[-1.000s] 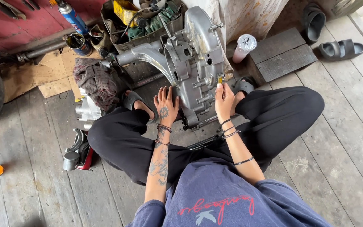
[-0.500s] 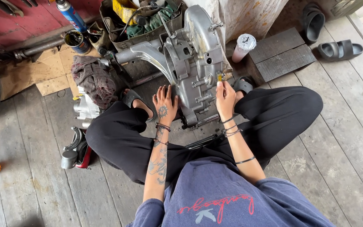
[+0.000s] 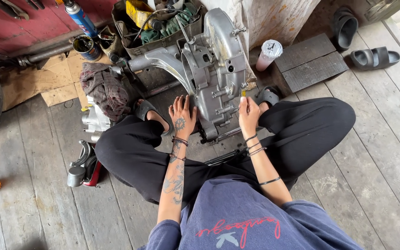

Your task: Cleaning a motorcycle engine casing using a small hand tool to remove dirt and debris from crevices.

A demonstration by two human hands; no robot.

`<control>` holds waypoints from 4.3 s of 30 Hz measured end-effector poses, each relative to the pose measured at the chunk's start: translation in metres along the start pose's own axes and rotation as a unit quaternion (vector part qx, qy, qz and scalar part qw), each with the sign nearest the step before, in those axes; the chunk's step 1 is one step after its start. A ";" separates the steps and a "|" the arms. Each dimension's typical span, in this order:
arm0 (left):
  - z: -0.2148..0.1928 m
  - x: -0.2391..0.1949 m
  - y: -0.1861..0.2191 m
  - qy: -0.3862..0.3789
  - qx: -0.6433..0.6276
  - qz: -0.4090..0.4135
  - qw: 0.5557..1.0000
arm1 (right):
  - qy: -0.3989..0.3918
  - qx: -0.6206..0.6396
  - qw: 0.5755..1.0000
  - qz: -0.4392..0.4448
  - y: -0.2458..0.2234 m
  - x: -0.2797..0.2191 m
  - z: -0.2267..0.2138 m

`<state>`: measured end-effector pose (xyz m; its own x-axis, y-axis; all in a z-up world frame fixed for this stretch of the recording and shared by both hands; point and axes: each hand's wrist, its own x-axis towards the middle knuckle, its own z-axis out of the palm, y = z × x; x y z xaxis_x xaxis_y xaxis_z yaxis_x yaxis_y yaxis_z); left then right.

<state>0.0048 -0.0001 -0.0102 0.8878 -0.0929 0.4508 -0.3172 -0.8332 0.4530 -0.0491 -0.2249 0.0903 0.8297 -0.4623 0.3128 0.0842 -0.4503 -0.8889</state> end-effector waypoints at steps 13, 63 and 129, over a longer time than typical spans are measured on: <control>-0.012 0.003 0.010 0.002 -0.017 0.002 1.000 | -0.039 0.012 0.998 -0.052 0.014 0.011 -0.004; -0.018 0.004 0.012 -0.011 -0.026 -0.015 0.999 | -0.071 0.033 0.995 -0.060 0.034 -0.003 0.008; -0.057 0.038 0.166 0.058 -0.531 -0.199 0.821 | -0.324 0.017 0.940 -0.107 -0.088 -0.003 -0.066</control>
<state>-0.0329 -0.1111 0.1258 0.9732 0.1762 0.1475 -0.1772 0.1670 0.9699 -0.0952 -0.2346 0.1894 0.9530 0.2028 0.2251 0.2950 -0.4507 -0.8426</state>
